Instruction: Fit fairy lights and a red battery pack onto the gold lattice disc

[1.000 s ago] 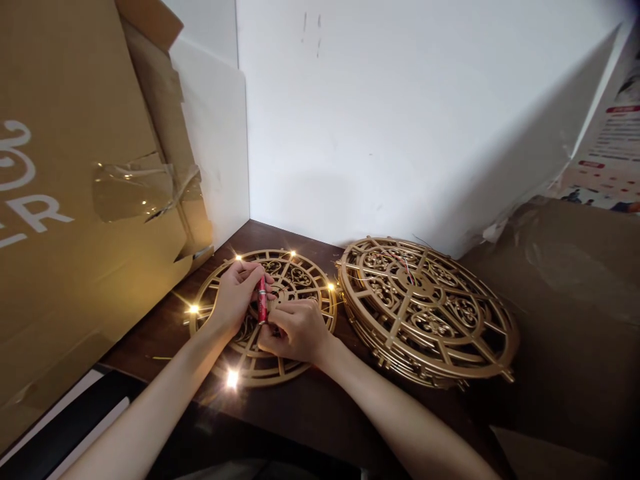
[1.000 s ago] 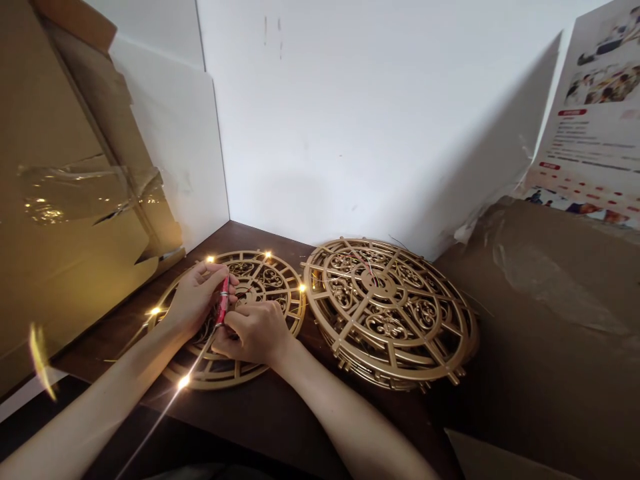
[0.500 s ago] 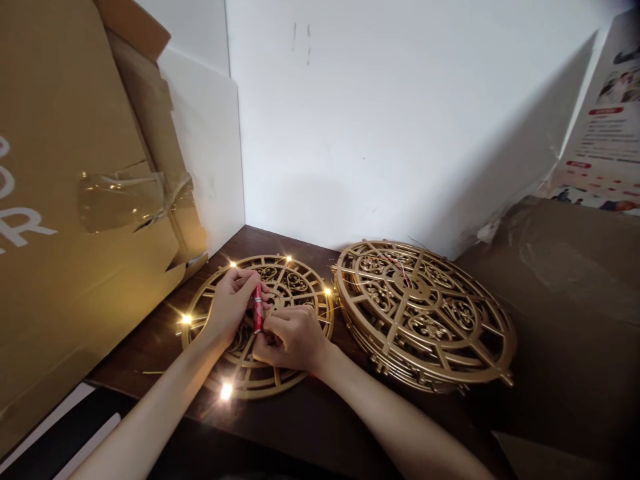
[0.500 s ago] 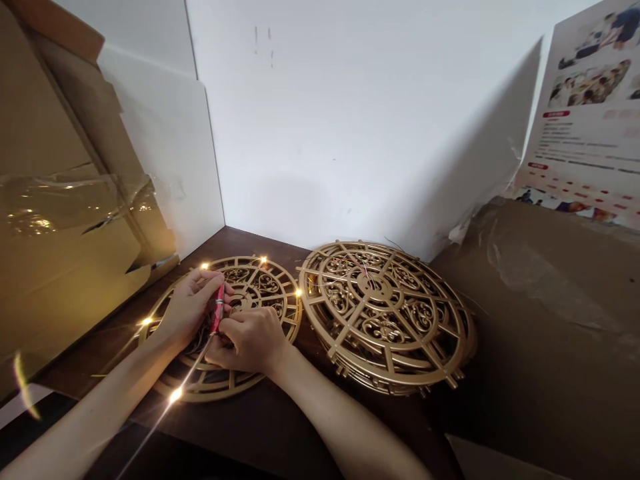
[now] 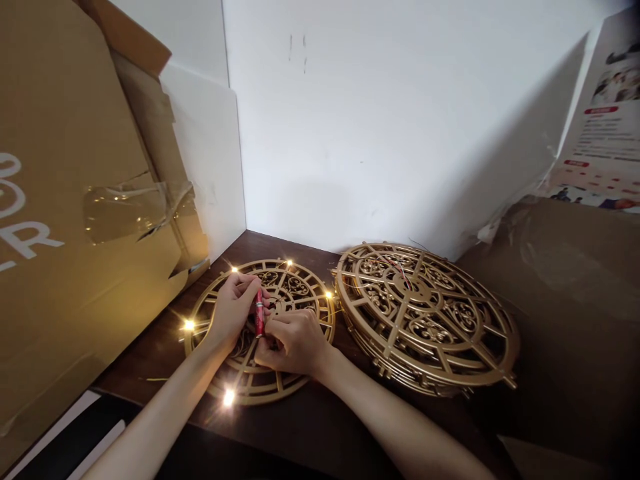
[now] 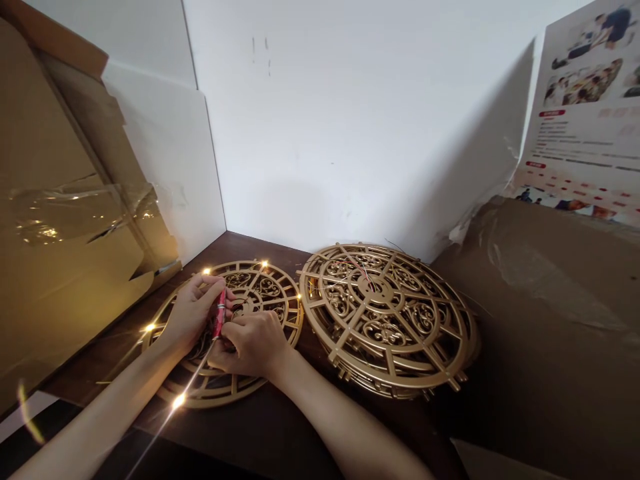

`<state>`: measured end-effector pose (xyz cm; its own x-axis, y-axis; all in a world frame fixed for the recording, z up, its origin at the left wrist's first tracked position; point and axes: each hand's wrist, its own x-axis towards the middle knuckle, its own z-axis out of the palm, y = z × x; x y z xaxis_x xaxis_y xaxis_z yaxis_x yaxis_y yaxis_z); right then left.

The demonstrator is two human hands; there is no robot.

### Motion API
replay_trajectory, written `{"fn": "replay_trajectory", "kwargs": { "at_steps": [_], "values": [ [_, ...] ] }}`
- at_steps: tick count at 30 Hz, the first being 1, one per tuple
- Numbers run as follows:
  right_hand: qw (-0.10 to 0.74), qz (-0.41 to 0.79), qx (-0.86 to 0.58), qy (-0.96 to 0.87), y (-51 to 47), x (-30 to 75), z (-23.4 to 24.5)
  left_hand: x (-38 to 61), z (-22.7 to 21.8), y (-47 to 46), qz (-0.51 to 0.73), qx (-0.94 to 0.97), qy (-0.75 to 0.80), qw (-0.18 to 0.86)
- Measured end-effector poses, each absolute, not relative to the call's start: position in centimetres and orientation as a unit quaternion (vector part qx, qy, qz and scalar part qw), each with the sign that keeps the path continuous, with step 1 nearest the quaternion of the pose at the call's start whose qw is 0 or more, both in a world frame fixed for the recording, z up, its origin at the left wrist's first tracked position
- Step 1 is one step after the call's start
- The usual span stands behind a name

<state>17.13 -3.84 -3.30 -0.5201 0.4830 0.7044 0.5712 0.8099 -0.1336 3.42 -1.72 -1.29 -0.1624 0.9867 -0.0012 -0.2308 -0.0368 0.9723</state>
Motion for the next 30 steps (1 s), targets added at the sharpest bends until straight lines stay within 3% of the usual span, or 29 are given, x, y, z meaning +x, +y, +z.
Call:
{"fn": "replay_trajectory", "kwargs": {
  "at_steps": [8, 13, 20, 30],
  "values": [
    [0.364, -0.041, -0.288, -0.885, -3.5, 17.2, -3.4, 3.3, -0.9, -1.7, 0.606, 0.386, 0.461, 0.521],
    [0.369, 0.033, -0.263, -0.891, -3.3, 17.4, -2.9, 2.9, -0.7, -1.7, 0.611, 0.367, 0.444, 0.543],
    [0.472, 0.146, -0.364, -0.789, -2.7, 17.8, -2.3, 2.8, -0.5, -1.7, 0.620, 0.362, 0.438, 0.541],
    [0.496, 0.185, -0.360, -0.768, -2.3, 17.8, -2.5, 2.8, -0.8, -1.7, 0.607, 0.390, 0.434, 0.540]
  ]
}}
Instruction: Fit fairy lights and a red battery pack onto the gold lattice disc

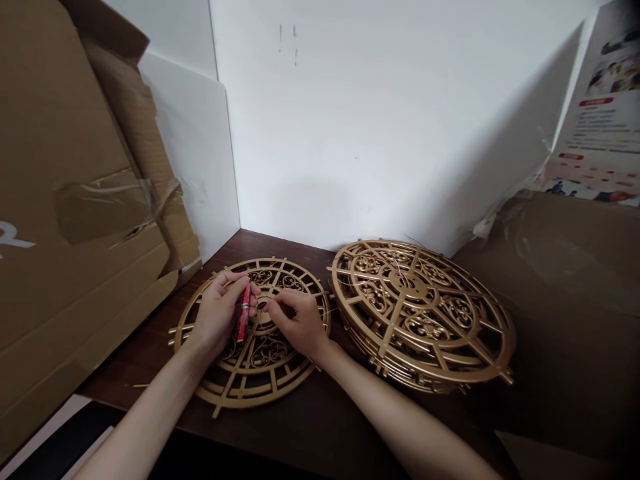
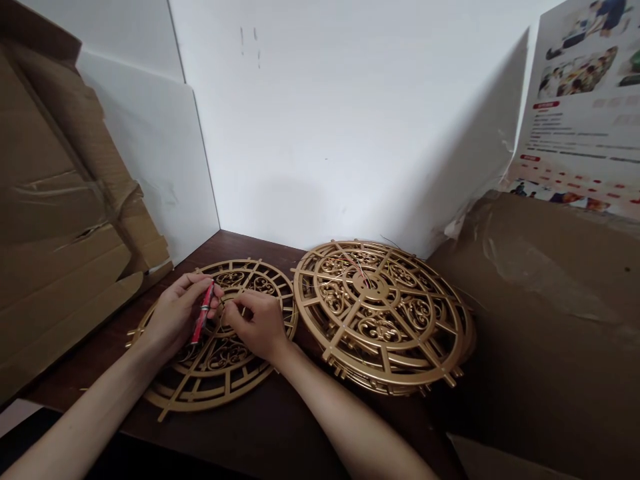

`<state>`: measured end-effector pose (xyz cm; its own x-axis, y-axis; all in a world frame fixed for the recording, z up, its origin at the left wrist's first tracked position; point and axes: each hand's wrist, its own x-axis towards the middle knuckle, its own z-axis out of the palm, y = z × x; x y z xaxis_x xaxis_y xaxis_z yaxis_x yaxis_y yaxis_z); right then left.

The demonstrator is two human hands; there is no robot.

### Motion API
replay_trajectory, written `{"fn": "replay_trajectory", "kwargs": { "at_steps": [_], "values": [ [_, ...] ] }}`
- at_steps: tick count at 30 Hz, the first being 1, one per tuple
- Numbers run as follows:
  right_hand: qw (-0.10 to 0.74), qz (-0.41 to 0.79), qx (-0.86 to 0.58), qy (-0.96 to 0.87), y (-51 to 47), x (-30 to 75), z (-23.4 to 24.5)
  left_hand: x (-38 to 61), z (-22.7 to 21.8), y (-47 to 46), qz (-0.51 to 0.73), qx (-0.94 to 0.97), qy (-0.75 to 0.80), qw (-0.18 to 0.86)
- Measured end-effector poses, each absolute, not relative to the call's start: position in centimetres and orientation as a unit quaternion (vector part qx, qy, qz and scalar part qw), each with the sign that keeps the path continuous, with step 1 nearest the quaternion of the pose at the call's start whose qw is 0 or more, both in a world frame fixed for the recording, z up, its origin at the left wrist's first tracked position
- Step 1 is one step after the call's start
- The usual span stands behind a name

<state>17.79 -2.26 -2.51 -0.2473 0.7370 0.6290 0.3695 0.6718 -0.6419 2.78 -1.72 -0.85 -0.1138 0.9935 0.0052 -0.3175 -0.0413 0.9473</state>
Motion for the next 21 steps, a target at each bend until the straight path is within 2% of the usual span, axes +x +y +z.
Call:
{"fn": "replay_trajectory", "kwargs": {
  "at_steps": [7, 21],
  "values": [
    [0.524, 0.200, -0.391, -0.730, -2.28, 17.86, -2.28, 2.68, -0.88, -1.87, 0.601, 0.399, 0.427, 0.545],
    [0.571, 0.315, -0.414, -0.635, -1.57, 18.27, -2.30, 2.93, -0.23, -2.19, 0.603, 0.399, 0.422, 0.547]
  ]
}}
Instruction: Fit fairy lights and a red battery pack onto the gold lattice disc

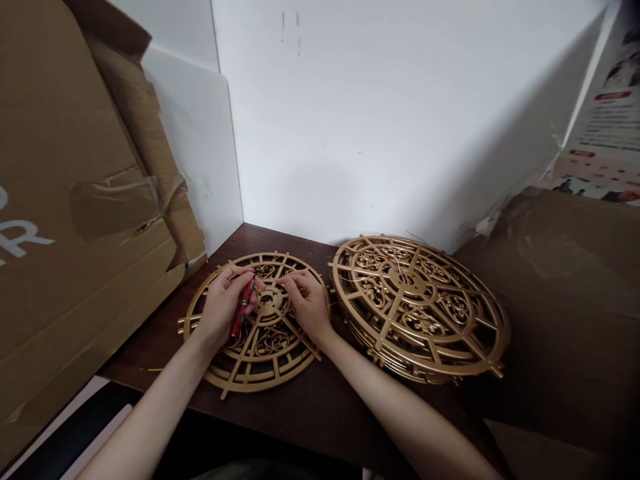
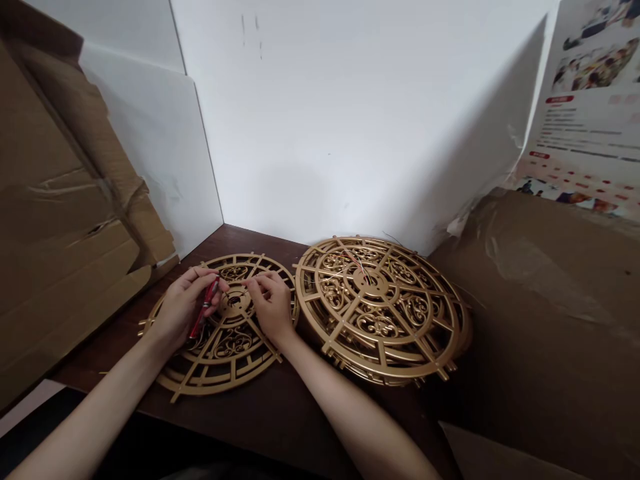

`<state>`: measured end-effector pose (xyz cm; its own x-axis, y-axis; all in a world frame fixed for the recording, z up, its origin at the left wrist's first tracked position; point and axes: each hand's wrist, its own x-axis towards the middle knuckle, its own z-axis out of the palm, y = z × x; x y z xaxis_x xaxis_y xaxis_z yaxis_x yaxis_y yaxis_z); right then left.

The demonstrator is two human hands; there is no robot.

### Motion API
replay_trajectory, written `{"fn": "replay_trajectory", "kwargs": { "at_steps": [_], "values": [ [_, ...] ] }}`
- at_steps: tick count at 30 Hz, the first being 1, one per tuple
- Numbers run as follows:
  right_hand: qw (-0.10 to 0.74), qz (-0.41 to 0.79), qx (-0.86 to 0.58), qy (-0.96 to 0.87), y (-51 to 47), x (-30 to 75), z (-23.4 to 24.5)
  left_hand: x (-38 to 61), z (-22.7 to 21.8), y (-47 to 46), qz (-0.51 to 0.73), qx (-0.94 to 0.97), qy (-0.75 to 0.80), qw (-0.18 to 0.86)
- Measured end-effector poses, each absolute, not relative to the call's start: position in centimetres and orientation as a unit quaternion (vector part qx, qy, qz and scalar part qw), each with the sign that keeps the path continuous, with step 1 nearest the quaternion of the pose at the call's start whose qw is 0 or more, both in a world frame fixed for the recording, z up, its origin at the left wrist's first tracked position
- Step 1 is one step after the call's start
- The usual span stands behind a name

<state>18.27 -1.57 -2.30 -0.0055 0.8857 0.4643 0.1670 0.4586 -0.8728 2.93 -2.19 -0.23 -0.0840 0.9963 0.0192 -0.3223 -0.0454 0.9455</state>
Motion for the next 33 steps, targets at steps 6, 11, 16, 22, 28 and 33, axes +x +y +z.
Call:
{"fn": "replay_trajectory", "kwargs": {
  "at_steps": [6, 11, 16, 22, 28, 33],
  "values": [
    [0.595, 0.404, -0.415, -0.558, -1.17, 18.43, -2.47, 3.04, -0.13, -2.19, 0.599, 0.403, 0.441, 0.534],
    [0.599, 0.435, -0.413, -0.530, -1.05, 18.48, -2.47, 3.11, -0.38, -2.10, 0.583, 0.419, 0.459, 0.523],
    [0.582, 0.437, -0.410, -0.550, -1.27, 18.47, -2.29, 3.32, -0.44, -2.17, 0.567, 0.439, 0.477, 0.508],
    [0.572, 0.428, -0.420, -0.559, -1.37, 18.41, -2.01, 3.50, -0.31, -2.39, 0.513, 0.489, 0.492, 0.506],
    [0.568, 0.464, -0.420, -0.535, -1.13, 18.47, -2.00, 3.26, -0.49, -2.31, 0.479, 0.517, 0.503, 0.500],
    [0.561, 0.474, -0.412, -0.539, -1.01, 18.43, -2.11, 3.06, -0.84, -2.08, 0.474, 0.516, 0.510, 0.498]
  ]
}}
